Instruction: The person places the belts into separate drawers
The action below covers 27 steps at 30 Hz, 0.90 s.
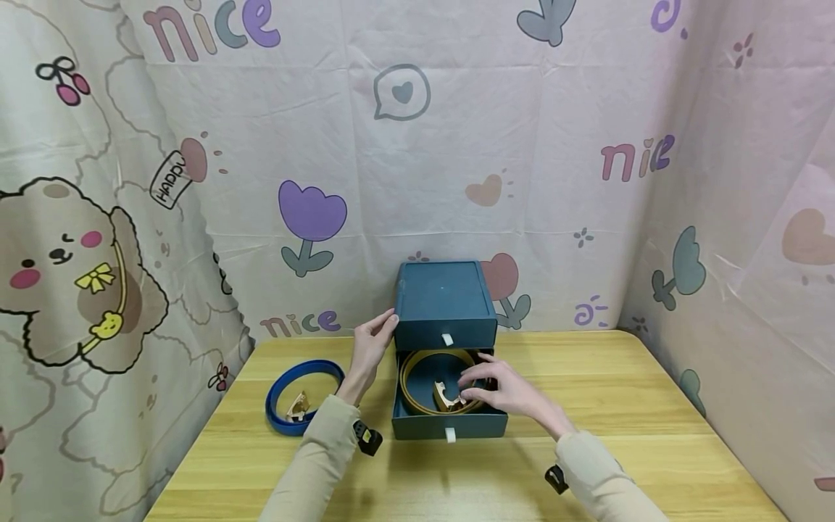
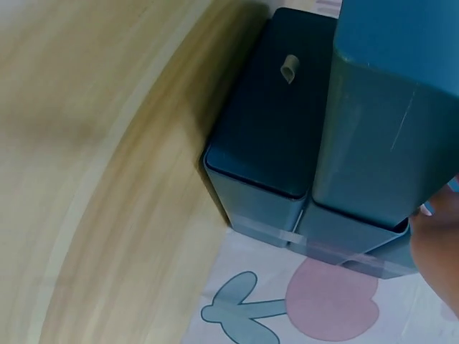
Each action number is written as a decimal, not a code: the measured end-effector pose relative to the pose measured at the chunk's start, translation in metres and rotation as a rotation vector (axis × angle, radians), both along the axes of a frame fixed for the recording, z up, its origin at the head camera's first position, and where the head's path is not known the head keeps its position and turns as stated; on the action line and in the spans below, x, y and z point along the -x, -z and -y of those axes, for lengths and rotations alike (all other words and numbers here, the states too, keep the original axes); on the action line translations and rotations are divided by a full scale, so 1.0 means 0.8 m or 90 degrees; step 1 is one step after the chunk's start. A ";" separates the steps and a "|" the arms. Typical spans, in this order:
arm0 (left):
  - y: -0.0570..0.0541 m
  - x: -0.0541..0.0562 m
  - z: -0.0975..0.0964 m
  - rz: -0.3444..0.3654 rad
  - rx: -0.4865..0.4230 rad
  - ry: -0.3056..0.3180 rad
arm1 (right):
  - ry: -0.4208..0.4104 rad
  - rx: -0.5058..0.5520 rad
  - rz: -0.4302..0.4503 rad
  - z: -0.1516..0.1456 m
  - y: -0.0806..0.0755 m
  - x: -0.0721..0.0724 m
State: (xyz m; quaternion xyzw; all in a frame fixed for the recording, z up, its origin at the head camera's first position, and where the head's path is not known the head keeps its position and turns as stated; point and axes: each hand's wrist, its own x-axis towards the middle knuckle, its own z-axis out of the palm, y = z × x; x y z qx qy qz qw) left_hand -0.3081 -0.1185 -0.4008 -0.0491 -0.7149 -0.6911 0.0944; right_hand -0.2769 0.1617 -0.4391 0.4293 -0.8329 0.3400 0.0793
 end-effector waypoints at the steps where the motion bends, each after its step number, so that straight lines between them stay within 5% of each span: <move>1: 0.000 0.000 0.000 0.001 0.000 -0.001 | 0.001 0.012 -0.002 0.000 0.001 -0.001; 19: -0.002 -0.001 -0.001 0.004 0.004 -0.005 | 0.147 0.088 -0.043 0.007 -0.010 -0.036; 27: -0.001 -0.001 -0.002 0.003 0.007 -0.008 | 0.112 0.190 -0.187 0.016 -0.005 -0.046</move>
